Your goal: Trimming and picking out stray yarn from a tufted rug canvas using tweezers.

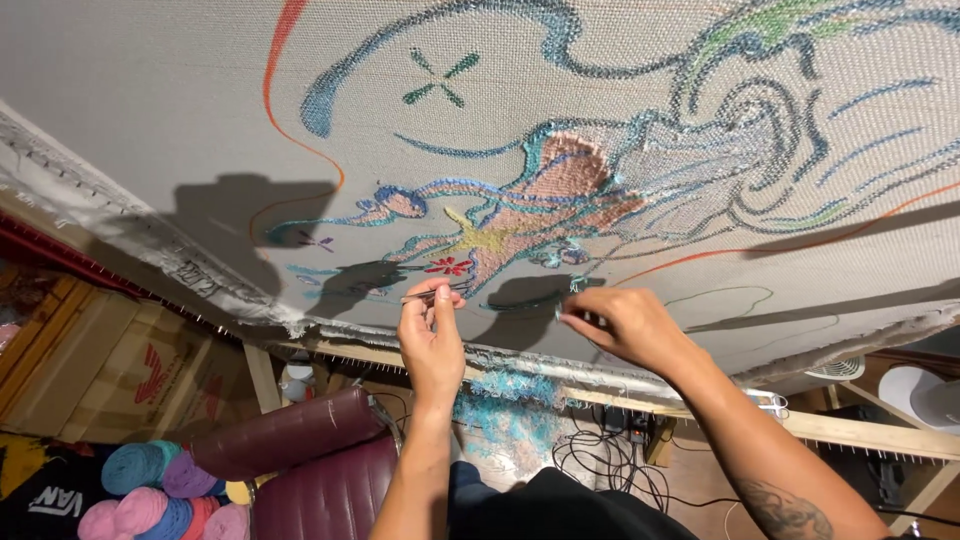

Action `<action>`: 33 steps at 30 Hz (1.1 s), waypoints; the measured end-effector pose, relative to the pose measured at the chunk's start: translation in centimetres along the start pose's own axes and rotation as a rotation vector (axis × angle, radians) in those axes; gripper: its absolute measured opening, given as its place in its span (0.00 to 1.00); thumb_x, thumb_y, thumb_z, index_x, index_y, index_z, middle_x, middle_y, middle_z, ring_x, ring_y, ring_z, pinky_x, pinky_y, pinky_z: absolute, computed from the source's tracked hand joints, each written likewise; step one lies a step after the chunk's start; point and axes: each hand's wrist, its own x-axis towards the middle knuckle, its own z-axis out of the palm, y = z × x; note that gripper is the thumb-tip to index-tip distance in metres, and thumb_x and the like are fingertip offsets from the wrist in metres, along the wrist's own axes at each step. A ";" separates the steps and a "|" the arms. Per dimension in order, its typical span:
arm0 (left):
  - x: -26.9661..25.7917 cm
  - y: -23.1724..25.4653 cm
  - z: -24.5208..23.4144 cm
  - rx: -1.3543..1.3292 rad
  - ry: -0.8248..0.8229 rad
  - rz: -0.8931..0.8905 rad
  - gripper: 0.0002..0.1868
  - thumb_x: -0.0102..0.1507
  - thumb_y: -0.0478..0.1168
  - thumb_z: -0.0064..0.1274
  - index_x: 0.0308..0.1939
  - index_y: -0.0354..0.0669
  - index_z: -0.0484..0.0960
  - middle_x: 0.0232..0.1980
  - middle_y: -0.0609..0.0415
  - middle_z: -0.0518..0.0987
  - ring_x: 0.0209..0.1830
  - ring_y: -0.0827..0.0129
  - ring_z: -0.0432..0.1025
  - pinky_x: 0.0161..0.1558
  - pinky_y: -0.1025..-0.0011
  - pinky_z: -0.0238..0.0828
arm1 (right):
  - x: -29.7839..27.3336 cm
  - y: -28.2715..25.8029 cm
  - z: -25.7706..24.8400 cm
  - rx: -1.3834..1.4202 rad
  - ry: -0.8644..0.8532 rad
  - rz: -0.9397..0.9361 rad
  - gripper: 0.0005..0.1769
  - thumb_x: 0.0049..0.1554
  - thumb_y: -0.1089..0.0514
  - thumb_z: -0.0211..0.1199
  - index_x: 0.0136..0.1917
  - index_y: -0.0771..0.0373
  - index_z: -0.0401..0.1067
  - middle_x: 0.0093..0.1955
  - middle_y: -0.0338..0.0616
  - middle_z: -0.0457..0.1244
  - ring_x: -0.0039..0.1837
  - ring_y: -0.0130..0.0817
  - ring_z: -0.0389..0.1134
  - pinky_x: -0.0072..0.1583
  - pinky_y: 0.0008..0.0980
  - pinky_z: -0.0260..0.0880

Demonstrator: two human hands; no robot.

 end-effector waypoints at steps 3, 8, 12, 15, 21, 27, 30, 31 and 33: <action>0.1 0.2 0.2 -0.010 -0.021 -0.034 0.09 0.63 0.36 0.43 0.42 0.33 0.73 0.31 0.46 0.76 0.33 0.68 0.74 0.43 0.68 0.71 | -1.3 0.9 0.1 0.020 0.117 0.157 0.11 0.46 0.53 0.63 0.40 0.61 0.72 0.33 0.47 0.67 0.38 0.44 0.69 0.40 0.39 0.67; -0.3 0.1 1.5 -0.026 -0.055 -0.040 0.08 0.62 0.35 0.45 0.43 0.34 0.73 0.34 0.46 0.76 0.34 0.67 0.74 0.44 0.67 0.71 | -0.6 1.9 1.8 -0.145 0.238 0.326 0.17 0.48 0.43 0.62 0.36 0.60 0.71 0.29 0.46 0.65 0.36 0.44 0.68 0.38 0.39 0.66; -1.0 -0.2 2.3 -0.011 -0.096 -0.038 0.08 0.61 0.34 0.45 0.43 0.35 0.73 0.36 0.45 0.77 0.36 0.66 0.74 0.44 0.66 0.71 | 0.1 4.0 5.1 -0.288 0.246 0.334 0.13 0.53 0.43 0.56 0.34 0.50 0.70 0.25 0.38 0.63 0.34 0.38 0.68 0.35 0.35 0.66; -0.9 1.1 2.3 0.031 -0.124 -0.027 0.08 0.62 0.35 0.44 0.44 0.36 0.73 0.35 0.47 0.76 0.36 0.68 0.72 0.43 0.68 0.70 | -0.1 5.6 7.6 -0.140 0.082 0.300 0.17 0.53 0.43 0.54 0.27 0.50 0.68 0.22 0.35 0.63 0.31 0.36 0.68 0.35 0.30 0.65; -1.4 0.5 2.1 0.067 -0.112 -0.032 0.08 0.62 0.35 0.44 0.43 0.37 0.74 0.36 0.45 0.77 0.39 0.65 0.73 0.47 0.65 0.68 | 0.4 0.9 3.3 0.008 0.189 0.400 0.16 0.49 0.43 0.61 0.33 0.57 0.71 0.28 0.45 0.65 0.37 0.48 0.68 0.38 0.42 0.66; -1.6 1.5 2.8 0.066 -0.143 -0.025 0.08 0.62 0.36 0.45 0.43 0.39 0.75 0.37 0.48 0.78 0.40 0.68 0.73 0.48 0.67 0.68 | 3.0 1.2 5.5 -0.093 0.357 0.444 0.15 0.53 0.42 0.55 0.32 0.50 0.71 0.23 0.38 0.62 0.33 0.41 0.67 0.36 0.38 0.66; -1.5 2.0 2.6 0.065 -0.145 -0.032 0.08 0.62 0.36 0.44 0.43 0.39 0.75 0.37 0.47 0.78 0.40 0.65 0.73 0.49 0.66 0.67 | 3.0 0.6 5.2 0.004 0.154 0.381 0.16 0.52 0.45 0.55 0.27 0.53 0.70 0.24 0.40 0.64 0.34 0.42 0.68 0.38 0.37 0.67; -1.3 1.9 2.5 0.068 -0.144 -0.032 0.08 0.62 0.36 0.44 0.43 0.39 0.75 0.37 0.47 0.78 0.40 0.65 0.73 0.49 0.66 0.67 | 2.6 0.4 4.9 0.007 0.153 0.380 0.16 0.52 0.45 0.55 0.27 0.53 0.70 0.24 0.40 0.64 0.34 0.42 0.68 0.38 0.37 0.67; -1.2 1.7 2.1 0.095 -0.132 -0.036 0.08 0.62 0.36 0.45 0.43 0.39 0.75 0.38 0.48 0.77 0.40 0.67 0.72 0.49 0.66 0.67 | 1.6 -0.3 4.5 0.066 -0.015 0.430 0.18 0.47 0.45 0.57 0.28 0.61 0.70 0.26 0.53 0.64 0.37 0.58 0.67 0.40 0.50 0.63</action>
